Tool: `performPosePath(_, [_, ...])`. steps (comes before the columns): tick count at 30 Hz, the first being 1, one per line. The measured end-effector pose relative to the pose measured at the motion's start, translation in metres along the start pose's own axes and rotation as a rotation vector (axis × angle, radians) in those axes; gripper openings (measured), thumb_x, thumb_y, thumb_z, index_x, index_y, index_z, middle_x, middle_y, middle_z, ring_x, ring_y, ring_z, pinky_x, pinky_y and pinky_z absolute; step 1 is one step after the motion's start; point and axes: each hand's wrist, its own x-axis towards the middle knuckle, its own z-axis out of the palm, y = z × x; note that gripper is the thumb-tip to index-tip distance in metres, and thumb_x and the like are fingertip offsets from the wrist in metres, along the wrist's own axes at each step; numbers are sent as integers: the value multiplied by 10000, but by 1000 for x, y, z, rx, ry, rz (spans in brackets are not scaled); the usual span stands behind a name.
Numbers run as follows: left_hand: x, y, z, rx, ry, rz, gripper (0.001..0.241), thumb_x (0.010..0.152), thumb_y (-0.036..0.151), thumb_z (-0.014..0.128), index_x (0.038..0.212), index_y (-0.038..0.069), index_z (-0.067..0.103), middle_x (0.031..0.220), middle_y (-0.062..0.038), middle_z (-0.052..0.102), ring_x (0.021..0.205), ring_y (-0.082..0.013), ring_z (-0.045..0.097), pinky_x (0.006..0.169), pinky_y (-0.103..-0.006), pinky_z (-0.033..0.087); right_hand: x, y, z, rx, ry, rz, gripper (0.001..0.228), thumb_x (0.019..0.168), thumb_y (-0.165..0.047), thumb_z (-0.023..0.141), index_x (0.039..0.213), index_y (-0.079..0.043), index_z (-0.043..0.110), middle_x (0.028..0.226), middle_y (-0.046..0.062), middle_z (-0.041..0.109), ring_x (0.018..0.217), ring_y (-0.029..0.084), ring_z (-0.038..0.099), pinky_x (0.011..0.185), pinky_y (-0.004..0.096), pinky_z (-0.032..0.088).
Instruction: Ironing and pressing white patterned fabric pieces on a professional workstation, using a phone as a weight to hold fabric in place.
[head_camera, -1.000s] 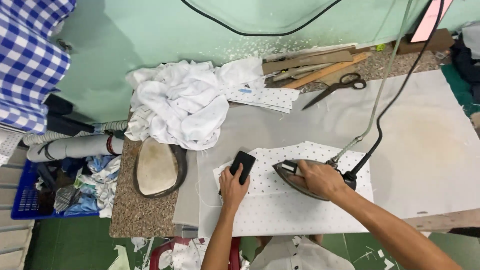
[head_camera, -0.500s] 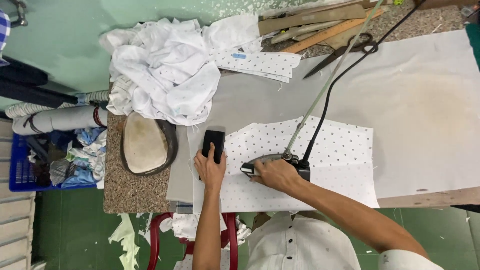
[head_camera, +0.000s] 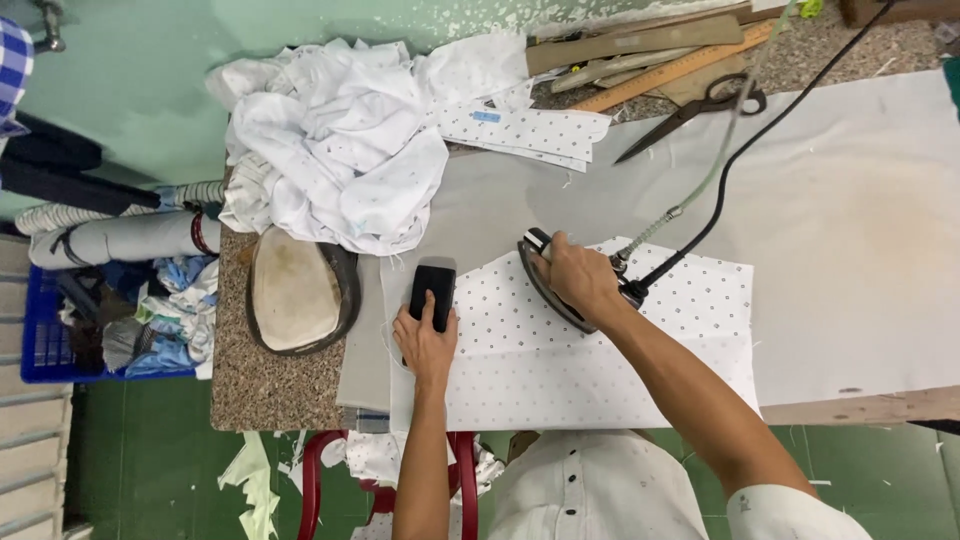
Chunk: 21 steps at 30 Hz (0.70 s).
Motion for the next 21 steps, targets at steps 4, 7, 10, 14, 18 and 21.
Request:
performPosePath(4, [-1, -2, -1, -3, 12, 20, 445, 866, 438, 759, 1268, 250, 726, 1157, -148, 578, 1031, -300, 547, 827, -409, 444, -38, 39, -6, 41, 24, 46, 378, 1044, -415, 465, 1050, -52, 571, 802, 231, 729, 768, 368, 771, 672, 438, 612])
performPosePath(7, [-1, -3, -1, -2, -57, 0, 508, 889, 487, 732, 1348, 279, 677, 1206, -145, 557, 1089, -303, 530, 875, -421, 440, -61, 72, -13, 38, 11, 114, 409, 1037, -431, 463, 1079, -37, 568, 819, 248, 734, 778, 374, 772, 683, 458, 618])
performPosePath(10, [-1, -2, -1, 9, -143, -34, 533, 907, 494, 699, 1390, 278, 643, 1270, -167, 561, 1159, -313, 529, 941, -431, 437, -79, 106, -17, 28, 17, 186, 470, 1030, -479, 452, 1117, -31, 565, 865, 261, 744, 815, 377, 776, 705, 470, 619])
performPosePath(14, [-5, 37, -15, -133, -369, 149, 563, 915, 390, 716, 1448, 267, 583, 1309, -208, 553, 1232, -349, 529, 1037, -455, 424, -77, 149, -14, 118, 73, 350, 544, 1006, -530, 487, 1223, -37, 563, 1027, 286, 742, 962, 426, 750, 808, 517, 595])
performPosePath(18, [-38, 101, -1, -315, -623, 588, 535, 941, 272, 705, 1457, 252, 566, 1443, -249, 476, 1372, -381, 425, 1166, -533, 276, -89, 176, -4, 190, 358, 250, 499, 1030, -303, 558, 1421, 5, 517, 1242, 313, 625, 1124, 493, 658, 882, 569, 564])
performPosePath(21, [-39, 130, 3, -321, -632, 706, 496, 974, 313, 647, 1459, 283, 553, 1502, -212, 449, 1423, -341, 385, 1207, -533, 224, -118, 189, 26, -157, 224, 203, 733, 956, -396, 622, 1542, -20, 395, 1481, 275, 456, 1362, 433, 459, 1100, 523, 393])
